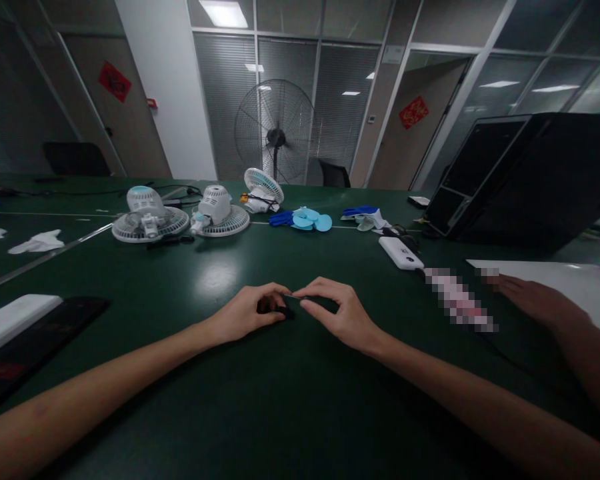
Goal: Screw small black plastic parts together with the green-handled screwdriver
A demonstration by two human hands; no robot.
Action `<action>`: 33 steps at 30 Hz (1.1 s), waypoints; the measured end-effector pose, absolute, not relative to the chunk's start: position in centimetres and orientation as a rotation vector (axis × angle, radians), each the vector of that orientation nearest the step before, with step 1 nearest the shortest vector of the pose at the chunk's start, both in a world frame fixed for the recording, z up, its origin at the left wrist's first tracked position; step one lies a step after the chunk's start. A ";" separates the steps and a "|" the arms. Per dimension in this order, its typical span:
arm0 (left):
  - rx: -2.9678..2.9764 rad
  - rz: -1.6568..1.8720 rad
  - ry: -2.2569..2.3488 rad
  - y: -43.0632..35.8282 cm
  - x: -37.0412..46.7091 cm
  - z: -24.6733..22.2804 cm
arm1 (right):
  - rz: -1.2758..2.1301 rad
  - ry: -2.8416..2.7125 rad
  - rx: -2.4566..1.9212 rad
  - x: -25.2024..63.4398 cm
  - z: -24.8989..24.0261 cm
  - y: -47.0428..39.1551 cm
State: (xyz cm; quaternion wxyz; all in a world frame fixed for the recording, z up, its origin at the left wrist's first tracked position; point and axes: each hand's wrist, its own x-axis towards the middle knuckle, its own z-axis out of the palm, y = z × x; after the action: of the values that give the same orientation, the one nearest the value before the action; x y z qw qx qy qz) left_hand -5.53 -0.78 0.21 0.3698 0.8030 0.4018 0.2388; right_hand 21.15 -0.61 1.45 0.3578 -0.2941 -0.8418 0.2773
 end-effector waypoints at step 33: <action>2.666 0.659 1.042 -2.4 -6.4 0.9 | 0.601 -2.164 -0.869 23.1 0.8 -0.1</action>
State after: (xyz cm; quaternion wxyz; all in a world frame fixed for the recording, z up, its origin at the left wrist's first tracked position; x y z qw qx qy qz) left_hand -6.41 -2.37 0.91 0.1019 0.9029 0.3530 0.2233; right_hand 23.07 -0.13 0.79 0.3587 -0.3370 -0.8387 0.2330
